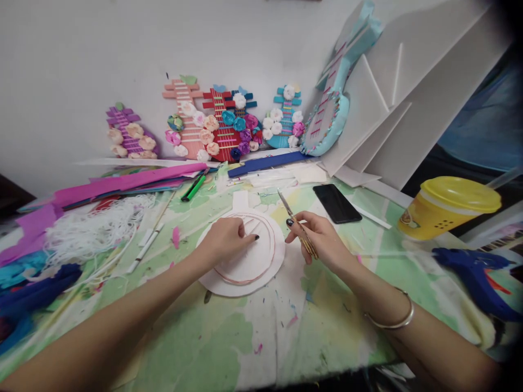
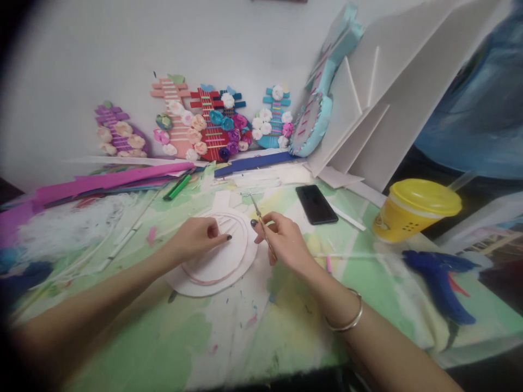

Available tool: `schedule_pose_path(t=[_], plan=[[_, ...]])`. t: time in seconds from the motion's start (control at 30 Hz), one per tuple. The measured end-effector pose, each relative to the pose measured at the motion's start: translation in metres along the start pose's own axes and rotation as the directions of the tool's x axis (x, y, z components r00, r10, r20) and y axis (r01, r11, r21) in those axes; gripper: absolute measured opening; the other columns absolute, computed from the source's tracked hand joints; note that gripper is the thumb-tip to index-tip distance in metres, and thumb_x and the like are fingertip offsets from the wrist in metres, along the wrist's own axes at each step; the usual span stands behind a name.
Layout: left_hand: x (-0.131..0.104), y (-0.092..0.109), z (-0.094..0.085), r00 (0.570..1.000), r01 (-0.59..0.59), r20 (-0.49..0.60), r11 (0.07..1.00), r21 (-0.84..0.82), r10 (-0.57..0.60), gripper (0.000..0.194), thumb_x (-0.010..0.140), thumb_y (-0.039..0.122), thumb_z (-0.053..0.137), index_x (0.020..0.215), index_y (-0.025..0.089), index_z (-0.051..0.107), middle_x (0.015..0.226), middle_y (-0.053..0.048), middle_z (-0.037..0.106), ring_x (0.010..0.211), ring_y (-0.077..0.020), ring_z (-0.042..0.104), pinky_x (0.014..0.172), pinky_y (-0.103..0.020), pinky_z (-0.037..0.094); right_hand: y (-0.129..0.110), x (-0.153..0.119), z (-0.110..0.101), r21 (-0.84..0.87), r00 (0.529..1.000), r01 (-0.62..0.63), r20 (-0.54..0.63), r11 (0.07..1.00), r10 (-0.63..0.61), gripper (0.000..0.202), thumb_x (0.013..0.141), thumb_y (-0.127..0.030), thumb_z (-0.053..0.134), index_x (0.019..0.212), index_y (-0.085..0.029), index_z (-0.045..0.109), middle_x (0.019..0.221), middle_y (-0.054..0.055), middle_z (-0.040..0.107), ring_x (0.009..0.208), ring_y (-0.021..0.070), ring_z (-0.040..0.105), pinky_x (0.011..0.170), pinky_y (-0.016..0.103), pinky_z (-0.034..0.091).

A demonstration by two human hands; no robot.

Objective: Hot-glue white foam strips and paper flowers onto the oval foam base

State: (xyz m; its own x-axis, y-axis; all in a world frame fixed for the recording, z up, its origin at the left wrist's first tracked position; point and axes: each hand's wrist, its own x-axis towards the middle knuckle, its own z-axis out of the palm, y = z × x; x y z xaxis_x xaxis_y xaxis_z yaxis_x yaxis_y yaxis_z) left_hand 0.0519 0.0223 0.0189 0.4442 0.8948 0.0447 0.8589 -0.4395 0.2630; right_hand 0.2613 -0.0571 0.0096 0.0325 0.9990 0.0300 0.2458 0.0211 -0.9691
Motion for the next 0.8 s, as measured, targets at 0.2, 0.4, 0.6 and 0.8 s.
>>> schedule_pose_path(t=[0.2, 0.4, 0.6, 0.8], plan=[[0.004, -0.001, 0.004, 0.999, 0.033, 0.018, 0.997, 0.071, -0.034, 0.015, 0.073, 0.029, 0.052, 0.066, 0.018, 0.059, 0.071, -0.004, 0.067, 0.068, -0.0181, 0.059, 0.056, -0.025, 0.035, 0.0, 0.0, -0.001, 0.014, 1.0, -0.01, -0.004, 1.0, 0.01, 0.027, 0.084, -0.047, 0.052, 0.088, -0.02, 0.053, 0.076, 0.003, 0.069, 0.028, 0.0068, 0.046, 0.03, 0.021, 0.036], [0.003, -0.001, 0.003, 0.999, 0.037, 0.036, 0.995, 0.091, -0.041, 0.015, 0.071, 0.027, 0.052, 0.066, 0.017, 0.061, 0.07, -0.006, 0.067, 0.069, -0.0206, 0.06, 0.057, -0.027, 0.036, 0.0, 0.0, 0.0, 0.013, 1.0, -0.01, 0.001, 1.0, 0.01, 0.025, 0.085, -0.045, 0.052, 0.086, -0.02, 0.053, 0.076, 0.002, 0.069, 0.028, 0.0064, 0.047, 0.031, 0.021, 0.036], [0.002, 0.0, -0.002, 0.996, 0.073, 0.039, 0.997, 0.037, -0.075, 0.014, 0.071, 0.022, 0.05, 0.068, 0.017, 0.063, 0.072, -0.004, 0.068, 0.069, -0.0174, 0.061, 0.057, -0.025, 0.038, 0.0, 0.0, -0.001, 0.011, 1.0, 0.0, -0.002, 1.0, 0.0, 0.026, 0.085, -0.045, 0.052, 0.087, -0.02, 0.053, 0.075, 0.001, 0.069, 0.028, 0.0062, 0.046, 0.031, 0.021, 0.037], [-0.007, 0.004, -0.013, 0.997, 0.07, 0.043, 0.99, -0.119, -0.065, 0.011, 0.07, 0.022, 0.053, 0.067, 0.017, 0.062, 0.069, -0.002, 0.066, 0.067, -0.016, 0.06, 0.059, -0.024, 0.04, 0.0, 0.001, 0.0, 0.007, 1.0, -0.004, 0.001, 1.0, 0.004, 0.025, 0.084, -0.045, 0.053, 0.086, -0.02, 0.053, 0.075, 0.002, 0.069, 0.028, 0.0064, 0.047, 0.031, 0.021, 0.036]])
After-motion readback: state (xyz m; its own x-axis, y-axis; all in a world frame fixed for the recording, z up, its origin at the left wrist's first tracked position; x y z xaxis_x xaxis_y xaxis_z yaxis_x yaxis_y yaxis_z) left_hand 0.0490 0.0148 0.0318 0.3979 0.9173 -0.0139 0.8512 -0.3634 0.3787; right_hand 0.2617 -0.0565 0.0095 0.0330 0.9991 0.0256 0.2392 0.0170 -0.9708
